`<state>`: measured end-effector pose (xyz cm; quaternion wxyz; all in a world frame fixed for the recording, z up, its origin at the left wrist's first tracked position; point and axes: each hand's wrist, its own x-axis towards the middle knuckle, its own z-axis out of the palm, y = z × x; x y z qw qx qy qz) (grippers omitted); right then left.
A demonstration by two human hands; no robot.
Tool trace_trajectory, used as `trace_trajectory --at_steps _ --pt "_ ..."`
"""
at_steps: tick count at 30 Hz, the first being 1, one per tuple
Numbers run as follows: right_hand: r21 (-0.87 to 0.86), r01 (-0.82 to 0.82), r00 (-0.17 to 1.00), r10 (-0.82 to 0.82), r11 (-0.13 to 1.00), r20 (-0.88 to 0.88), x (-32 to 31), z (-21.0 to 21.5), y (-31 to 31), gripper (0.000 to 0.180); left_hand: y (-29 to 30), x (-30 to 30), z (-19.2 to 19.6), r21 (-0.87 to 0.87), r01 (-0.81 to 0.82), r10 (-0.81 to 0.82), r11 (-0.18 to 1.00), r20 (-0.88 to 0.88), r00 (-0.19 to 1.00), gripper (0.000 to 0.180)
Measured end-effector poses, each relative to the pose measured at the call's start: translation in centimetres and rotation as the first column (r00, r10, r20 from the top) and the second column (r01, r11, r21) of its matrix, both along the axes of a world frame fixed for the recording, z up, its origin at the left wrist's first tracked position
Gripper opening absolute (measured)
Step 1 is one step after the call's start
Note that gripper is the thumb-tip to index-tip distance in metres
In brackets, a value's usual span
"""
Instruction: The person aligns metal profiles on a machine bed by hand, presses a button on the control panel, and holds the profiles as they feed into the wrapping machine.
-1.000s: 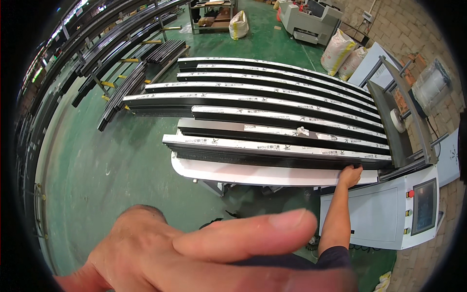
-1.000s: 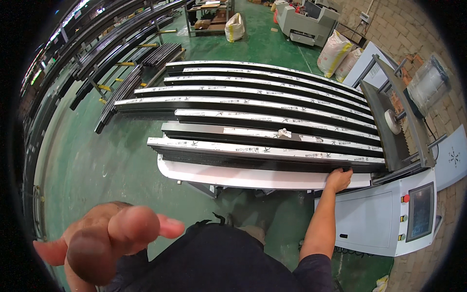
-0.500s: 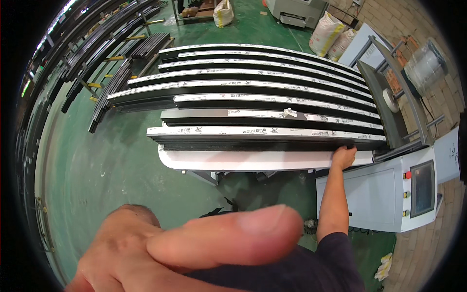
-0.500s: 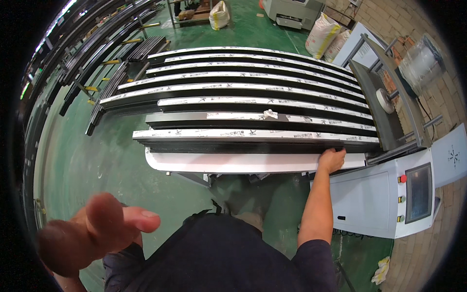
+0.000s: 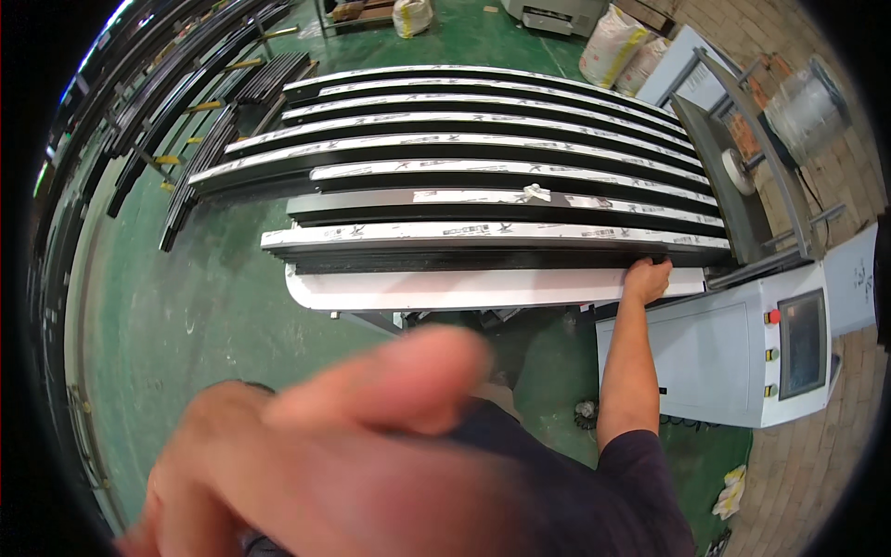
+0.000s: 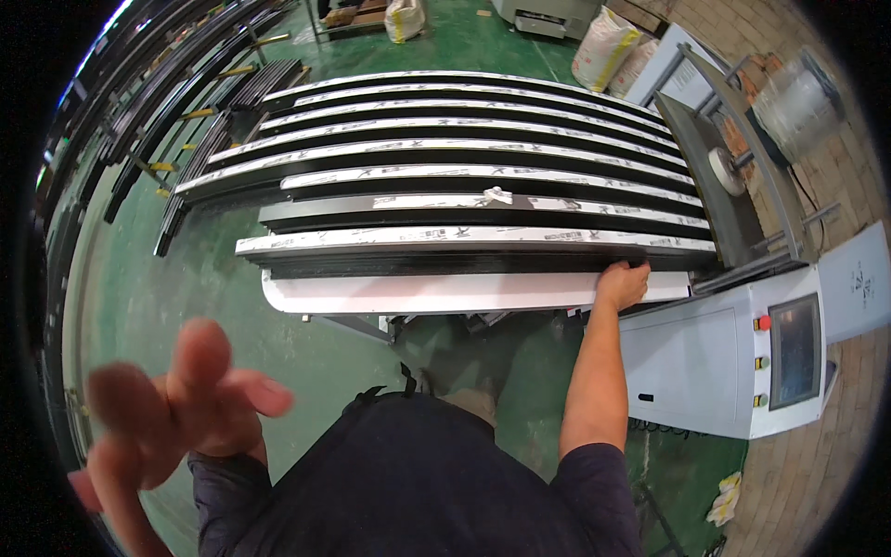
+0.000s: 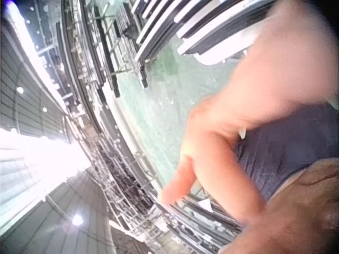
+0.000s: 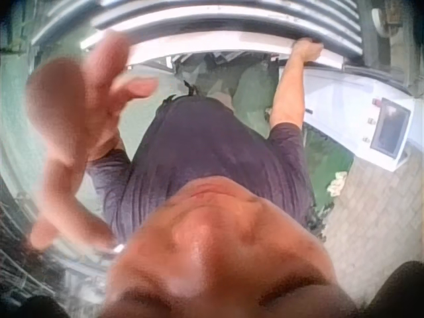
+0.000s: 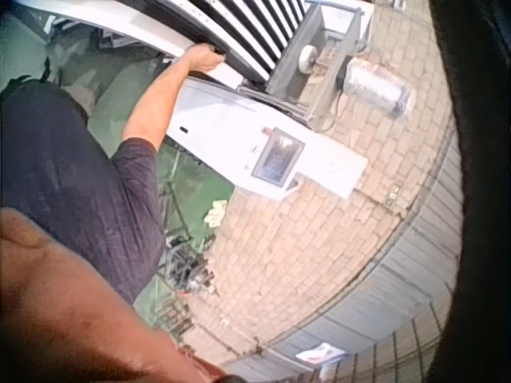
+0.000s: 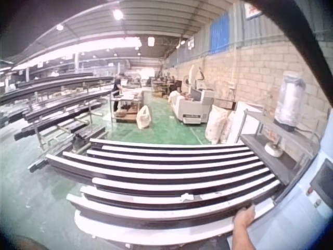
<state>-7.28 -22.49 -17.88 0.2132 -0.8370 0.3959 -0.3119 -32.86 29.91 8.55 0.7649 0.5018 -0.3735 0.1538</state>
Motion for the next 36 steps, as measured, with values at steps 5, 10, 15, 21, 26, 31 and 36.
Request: trace_trajectory --at_steps 5,10,15,21,26,31,36 --pt "-0.043 0.015 0.998 -0.013 0.999 0.058 -0.1 -0.3 -0.7 0.041 -0.7 6.0 -3.9 0.172 -0.115 0.136 0.978 -0.116 0.984 0.058" --pt "-0.059 0.005 0.993 0.002 0.998 0.116 0.9 -0.6 -0.2 0.037 3.6 6.0 -17.9 0.698 -0.591 0.831 0.404 -0.01 0.556 0.01" --pt "-0.036 0.026 0.995 -0.022 0.999 0.099 0.4 -1.0 -0.5 0.039 2.7 6.0 -26.7 0.761 -0.645 0.839 0.066 0.308 0.449 0.011" --pt "0.002 0.026 0.994 -0.026 1.0 0.11 0.2 -0.8 0.0 0.042 0.9 7.7 -29.3 0.676 -0.732 0.793 -0.084 0.49 0.362 0.017" --pt "0.012 -0.003 0.989 0.001 1.0 0.146 0.5 -0.7 0.1 0.043 0.8 8.2 -31.7 0.593 -0.77 0.782 -0.236 0.586 0.212 0.032" --pt "0.035 -0.004 0.992 0.0 0.999 0.13 0.2 -0.6 -0.2 0.043 0.9 8.3 -32.4 0.569 -0.768 0.75 -0.292 0.635 0.185 0.033" --pt "0.018 -0.001 0.991 -0.001 1.0 0.136 0.3 -0.8 -0.2 0.043 1.4 8.5 -33.0 0.551 -0.787 0.75 -0.277 0.637 0.181 0.039"
